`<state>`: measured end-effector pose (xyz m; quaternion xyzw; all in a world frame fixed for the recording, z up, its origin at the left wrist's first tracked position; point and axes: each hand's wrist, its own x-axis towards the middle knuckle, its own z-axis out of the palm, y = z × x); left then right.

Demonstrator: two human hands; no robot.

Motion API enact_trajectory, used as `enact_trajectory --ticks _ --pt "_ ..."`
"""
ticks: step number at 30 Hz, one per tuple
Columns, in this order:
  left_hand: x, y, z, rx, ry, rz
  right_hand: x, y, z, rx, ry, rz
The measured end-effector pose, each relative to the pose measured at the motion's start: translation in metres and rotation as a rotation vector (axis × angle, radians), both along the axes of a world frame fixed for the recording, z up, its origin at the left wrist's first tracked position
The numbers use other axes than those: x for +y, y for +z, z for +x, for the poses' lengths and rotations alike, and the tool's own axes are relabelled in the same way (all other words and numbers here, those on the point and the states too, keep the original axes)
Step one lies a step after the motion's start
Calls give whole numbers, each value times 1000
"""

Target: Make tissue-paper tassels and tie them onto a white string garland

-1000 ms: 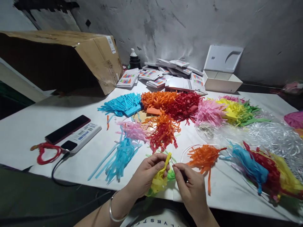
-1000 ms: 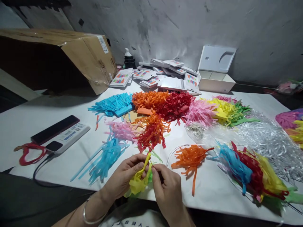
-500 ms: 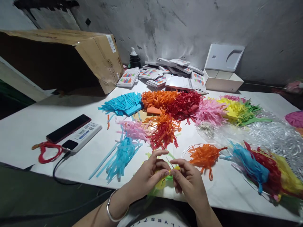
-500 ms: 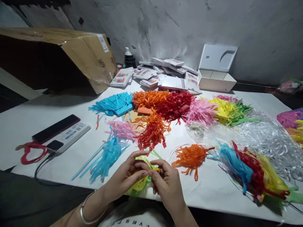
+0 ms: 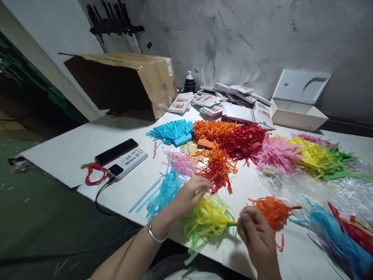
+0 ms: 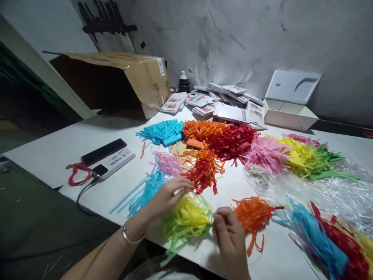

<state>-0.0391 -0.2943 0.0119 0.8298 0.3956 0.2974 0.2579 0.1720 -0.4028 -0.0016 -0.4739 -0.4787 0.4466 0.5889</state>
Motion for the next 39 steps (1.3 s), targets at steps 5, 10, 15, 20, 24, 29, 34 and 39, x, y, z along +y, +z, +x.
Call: enact_trajectory --ticks 5,10,15,20,24,29,34,39 --pt "65 5 -39 166 511 9 -1 -16 -12 -546 144 -39" --pt "100 -1 -50 245 596 -57 1 -13 -11 -624 111 -65" --pt "72 14 -39 108 628 127 0 -17 -2 -544 -7 -132" --pt "4 16 -15 -308 237 397 -1 -15 -4 -202 -209 -115" --pt "-29 1 5 -443 -174 206 -2 2 -7 -126 -241 86" --pt "-38 -14 13 -465 -262 126 -6 19 -5 -248 -196 230" --pt "-40 -16 13 -327 -290 45 -6 16 0 -144 -252 122" --pt "-38 -9 12 -208 -392 105 1 25 8 -170 -177 164"
